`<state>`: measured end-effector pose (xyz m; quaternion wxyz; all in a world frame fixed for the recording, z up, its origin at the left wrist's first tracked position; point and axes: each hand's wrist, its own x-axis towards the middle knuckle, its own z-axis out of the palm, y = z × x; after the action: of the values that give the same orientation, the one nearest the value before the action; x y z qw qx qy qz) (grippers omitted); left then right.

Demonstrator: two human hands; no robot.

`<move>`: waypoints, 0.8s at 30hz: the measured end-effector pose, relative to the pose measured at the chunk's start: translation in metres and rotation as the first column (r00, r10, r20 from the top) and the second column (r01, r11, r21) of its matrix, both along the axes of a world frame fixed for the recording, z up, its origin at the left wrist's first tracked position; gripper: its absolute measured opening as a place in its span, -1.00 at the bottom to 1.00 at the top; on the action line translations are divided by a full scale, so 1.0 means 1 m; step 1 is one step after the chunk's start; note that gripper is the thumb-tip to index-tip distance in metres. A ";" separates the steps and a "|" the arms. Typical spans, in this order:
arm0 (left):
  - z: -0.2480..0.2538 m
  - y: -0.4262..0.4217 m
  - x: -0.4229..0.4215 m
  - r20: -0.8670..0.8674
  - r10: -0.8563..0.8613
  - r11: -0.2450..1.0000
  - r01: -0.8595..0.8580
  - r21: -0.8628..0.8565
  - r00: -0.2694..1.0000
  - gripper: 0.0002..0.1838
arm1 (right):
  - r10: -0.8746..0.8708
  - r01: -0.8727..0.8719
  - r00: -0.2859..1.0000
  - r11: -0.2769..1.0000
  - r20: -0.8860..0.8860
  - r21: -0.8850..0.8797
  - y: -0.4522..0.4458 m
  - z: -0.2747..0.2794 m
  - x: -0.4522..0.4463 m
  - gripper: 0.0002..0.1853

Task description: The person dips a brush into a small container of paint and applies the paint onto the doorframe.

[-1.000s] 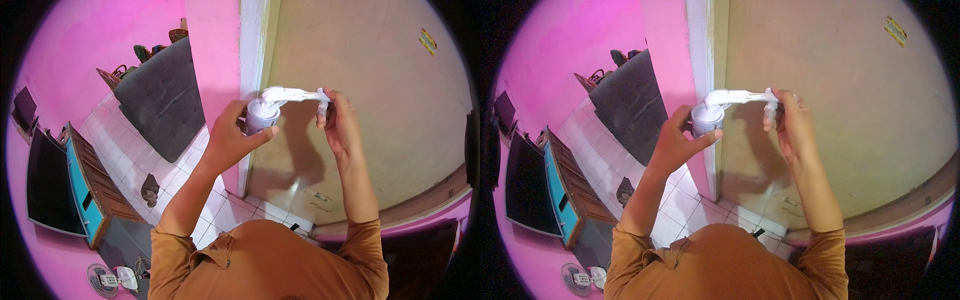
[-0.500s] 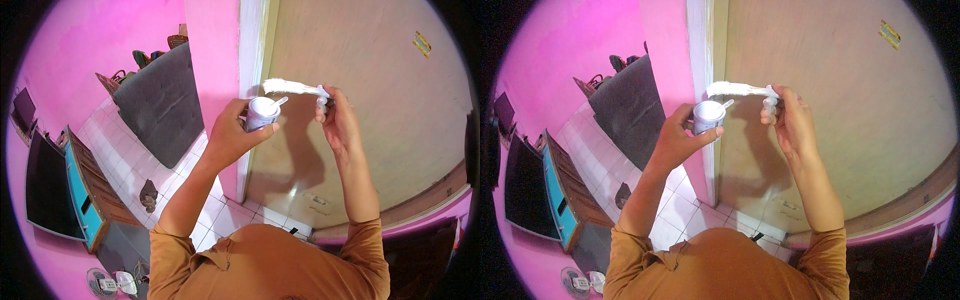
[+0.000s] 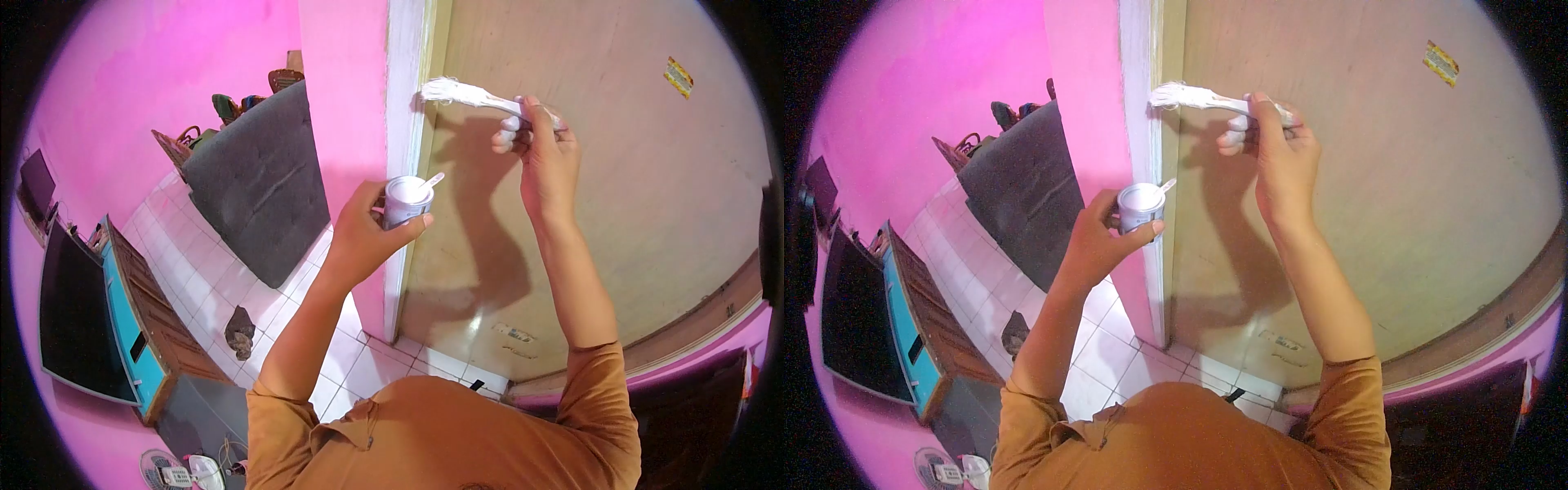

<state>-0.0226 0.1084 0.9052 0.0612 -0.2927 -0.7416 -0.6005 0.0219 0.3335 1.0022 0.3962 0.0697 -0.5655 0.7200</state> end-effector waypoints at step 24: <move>-0.038 -0.046 0.019 0.098 0.031 0.999 -0.032 0.017 0.995 -0.38 | -0.274 0.623 0.768 0.528 -0.579 0.577 -0.001 -0.054 -0.031 -0.83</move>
<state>-0.0033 0.0619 0.8670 0.0371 -0.2506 -0.7426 -0.6200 -0.0092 0.3325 0.9483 0.6189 0.2249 -0.7063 0.2598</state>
